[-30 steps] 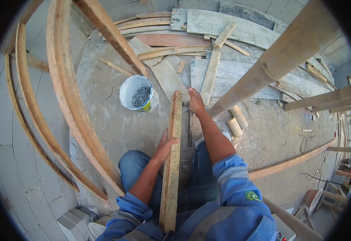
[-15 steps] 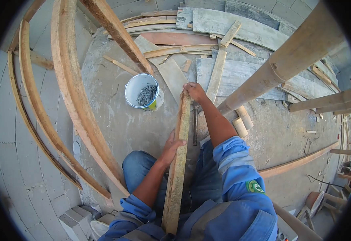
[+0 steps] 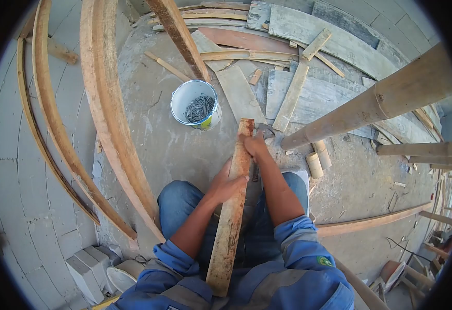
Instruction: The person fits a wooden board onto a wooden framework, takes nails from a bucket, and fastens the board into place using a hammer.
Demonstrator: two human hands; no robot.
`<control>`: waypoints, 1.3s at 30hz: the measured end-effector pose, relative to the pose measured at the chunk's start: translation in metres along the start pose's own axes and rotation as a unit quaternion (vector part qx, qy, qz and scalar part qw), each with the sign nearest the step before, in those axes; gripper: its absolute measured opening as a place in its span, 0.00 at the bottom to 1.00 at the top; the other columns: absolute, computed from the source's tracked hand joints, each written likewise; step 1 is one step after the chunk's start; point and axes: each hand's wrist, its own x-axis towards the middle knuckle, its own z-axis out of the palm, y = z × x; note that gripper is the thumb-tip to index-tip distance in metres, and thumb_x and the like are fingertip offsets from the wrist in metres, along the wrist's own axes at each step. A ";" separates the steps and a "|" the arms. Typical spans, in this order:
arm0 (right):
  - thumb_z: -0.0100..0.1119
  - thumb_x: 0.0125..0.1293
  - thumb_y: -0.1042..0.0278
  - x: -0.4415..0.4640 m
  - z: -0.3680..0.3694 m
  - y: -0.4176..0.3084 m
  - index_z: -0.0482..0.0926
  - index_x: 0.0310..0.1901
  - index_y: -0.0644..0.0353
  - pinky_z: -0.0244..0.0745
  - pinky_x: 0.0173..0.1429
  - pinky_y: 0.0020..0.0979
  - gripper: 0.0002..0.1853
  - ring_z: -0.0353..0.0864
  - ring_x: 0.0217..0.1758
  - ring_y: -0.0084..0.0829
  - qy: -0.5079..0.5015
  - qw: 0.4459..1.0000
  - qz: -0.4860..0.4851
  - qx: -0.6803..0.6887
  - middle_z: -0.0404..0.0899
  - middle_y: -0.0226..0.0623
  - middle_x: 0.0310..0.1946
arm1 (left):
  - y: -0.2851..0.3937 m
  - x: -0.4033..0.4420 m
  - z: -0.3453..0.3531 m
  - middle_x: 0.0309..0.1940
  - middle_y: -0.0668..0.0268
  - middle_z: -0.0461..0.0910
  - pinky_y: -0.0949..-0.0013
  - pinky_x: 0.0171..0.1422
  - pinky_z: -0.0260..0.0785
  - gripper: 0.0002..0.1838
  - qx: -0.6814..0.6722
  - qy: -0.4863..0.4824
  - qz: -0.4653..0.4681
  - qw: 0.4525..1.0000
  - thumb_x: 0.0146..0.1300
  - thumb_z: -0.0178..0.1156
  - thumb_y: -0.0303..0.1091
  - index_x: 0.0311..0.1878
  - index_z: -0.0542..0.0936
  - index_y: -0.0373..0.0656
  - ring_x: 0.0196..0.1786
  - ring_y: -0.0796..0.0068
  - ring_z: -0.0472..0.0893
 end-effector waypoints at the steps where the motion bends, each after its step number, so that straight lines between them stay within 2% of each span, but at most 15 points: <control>1: 0.67 0.72 0.49 0.017 0.010 0.025 0.63 0.73 0.68 0.83 0.43 0.44 0.40 0.86 0.46 0.41 -0.025 0.999 0.007 0.019 0.81 0.51 0.53 | 0.001 0.000 -0.005 0.58 0.50 0.82 0.63 0.64 0.73 0.49 -0.021 -0.002 -0.015 1.000 0.67 0.69 0.54 0.79 0.61 0.31 0.58 0.65 0.83; 3: 0.67 0.73 0.48 0.021 0.019 0.036 0.65 0.72 0.68 0.84 0.42 0.43 0.38 0.86 0.44 0.38 -0.071 0.993 0.028 0.092 0.82 0.49 0.50 | 0.009 -0.001 -0.018 0.58 0.49 0.82 0.67 0.57 0.75 0.46 -0.065 -0.005 -0.045 0.997 0.68 0.68 0.51 0.77 0.63 0.28 0.52 0.69 0.84; 6: 0.62 0.75 0.44 0.011 0.027 0.022 0.71 0.66 0.65 0.84 0.41 0.40 0.33 0.85 0.40 0.35 -0.144 0.956 0.066 0.247 0.83 0.44 0.45 | 0.021 -0.005 -0.029 0.57 0.49 0.82 0.69 0.55 0.75 0.43 -0.193 0.033 -0.086 0.977 0.69 0.67 0.49 0.76 0.65 0.27 0.52 0.71 0.84; 9: 0.54 0.79 0.40 0.027 0.041 0.049 0.76 0.61 0.62 0.83 0.40 0.38 0.29 0.83 0.36 0.32 -0.210 0.902 0.104 0.362 0.83 0.39 0.42 | 0.007 0.003 -0.023 0.44 0.56 0.85 0.69 0.45 0.75 0.42 -0.302 0.097 -0.052 0.947 0.68 0.66 0.55 0.73 0.69 0.29 0.42 0.73 0.84; 12: 0.47 0.81 0.37 0.025 0.061 0.079 0.77 0.61 0.63 0.83 0.47 0.41 0.32 0.83 0.40 0.35 -0.215 0.869 0.132 0.427 0.83 0.40 0.44 | 0.000 0.008 -0.005 0.41 0.60 0.83 0.68 0.42 0.77 0.35 -0.331 0.184 -0.101 0.920 0.69 0.66 0.53 0.69 0.75 0.37 0.39 0.72 0.84; 15: 0.40 0.84 0.39 0.027 0.076 0.098 0.79 0.57 0.58 0.81 0.40 0.43 0.29 0.82 0.33 0.39 -0.101 0.898 0.188 0.385 0.82 0.42 0.33 | -0.004 0.000 -0.028 0.48 0.61 0.80 0.60 0.49 0.81 0.28 -0.494 -0.028 -0.278 0.823 0.72 0.63 0.49 0.67 0.73 0.42 0.48 0.66 0.83; 18: 0.45 0.84 0.48 0.052 0.091 0.102 0.77 0.64 0.62 0.82 0.49 0.43 0.25 0.85 0.40 0.42 -0.019 0.995 0.080 0.056 0.82 0.46 0.35 | 0.001 -0.010 -0.034 0.45 0.63 0.76 0.55 0.43 0.82 0.24 -0.522 0.005 -0.264 0.811 0.71 0.63 0.48 0.64 0.72 0.49 0.43 0.64 0.82; 19: 0.49 0.82 0.53 0.044 0.094 0.083 0.77 0.65 0.65 0.81 0.53 0.42 0.24 0.85 0.44 0.43 0.139 0.978 -0.147 -0.041 0.83 0.48 0.38 | -0.005 -0.010 -0.037 0.44 0.64 0.75 0.55 0.40 0.82 0.26 -0.529 0.004 -0.263 0.806 0.70 0.63 0.48 0.67 0.70 0.51 0.40 0.65 0.82; 20: 0.54 0.80 0.58 0.027 0.094 0.048 0.77 0.66 0.67 0.80 0.57 0.41 0.23 0.86 0.47 0.44 0.287 0.877 -0.361 -0.133 0.84 0.50 0.40 | -0.017 -0.007 -0.040 0.43 0.65 0.75 0.56 0.37 0.81 0.29 -0.536 0.002 -0.262 0.802 0.70 0.63 0.47 0.70 0.67 0.53 0.38 0.66 0.81; 22: 0.60 0.74 0.63 0.009 0.085 -0.048 0.78 0.62 0.71 0.77 0.63 0.45 0.22 0.84 0.56 0.52 0.125 0.904 -0.408 -0.007 0.82 0.57 0.56 | -0.025 -0.001 -0.042 0.42 0.65 0.74 0.57 0.33 0.80 0.33 -0.533 0.001 -0.270 0.802 0.69 0.64 0.47 0.74 0.64 0.56 0.35 0.68 0.80; 24: 0.60 0.72 0.67 0.032 0.100 -0.103 0.83 0.57 0.67 0.78 0.62 0.46 0.17 0.85 0.57 0.51 -0.035 0.870 -0.475 -0.129 0.85 0.53 0.52 | -0.023 0.003 -0.032 0.42 0.66 0.73 0.58 0.32 0.79 0.33 -0.512 0.004 -0.290 0.809 0.69 0.64 0.46 0.74 0.64 0.59 0.34 0.68 0.79; 27: 0.59 0.70 0.69 0.092 0.150 -0.134 0.86 0.54 0.64 0.79 0.64 0.44 0.15 0.86 0.59 0.48 -0.182 0.777 -0.375 -0.472 0.87 0.49 0.53 | -0.016 0.005 -0.037 0.41 0.66 0.73 0.59 0.31 0.77 0.36 -0.514 0.000 -0.283 0.810 0.68 0.64 0.45 0.77 0.62 0.60 0.34 0.69 0.79; 30: 0.58 0.71 0.69 0.120 0.173 -0.136 0.85 0.59 0.61 0.81 0.64 0.46 0.18 0.85 0.63 0.47 -0.230 0.653 -0.281 -0.665 0.85 0.47 0.61 | -0.020 0.008 -0.044 0.44 0.64 0.74 0.58 0.31 0.77 0.48 -0.517 -0.016 -0.275 0.810 0.67 0.67 0.48 0.85 0.50 0.61 0.35 0.68 0.79; 32: 0.61 0.66 0.67 0.147 0.196 -0.109 0.88 0.56 0.60 0.82 0.63 0.46 0.18 0.87 0.61 0.47 -0.205 0.676 -0.246 -0.664 0.86 0.48 0.57 | -0.033 0.008 -0.043 0.46 0.62 0.75 0.59 0.31 0.77 0.56 -0.521 -0.021 -0.268 0.810 0.67 0.68 0.49 0.87 0.40 0.60 0.35 0.68 0.79; 39: 0.61 0.69 0.67 0.156 0.221 -0.100 0.89 0.55 0.58 0.82 0.63 0.46 0.16 0.87 0.61 0.46 -0.164 0.712 -0.159 -0.663 0.86 0.48 0.58 | -0.028 0.006 -0.049 0.47 0.62 0.74 0.59 0.31 0.78 0.56 -0.519 -0.024 -0.263 0.813 0.68 0.67 0.48 0.87 0.38 0.57 0.36 0.69 0.79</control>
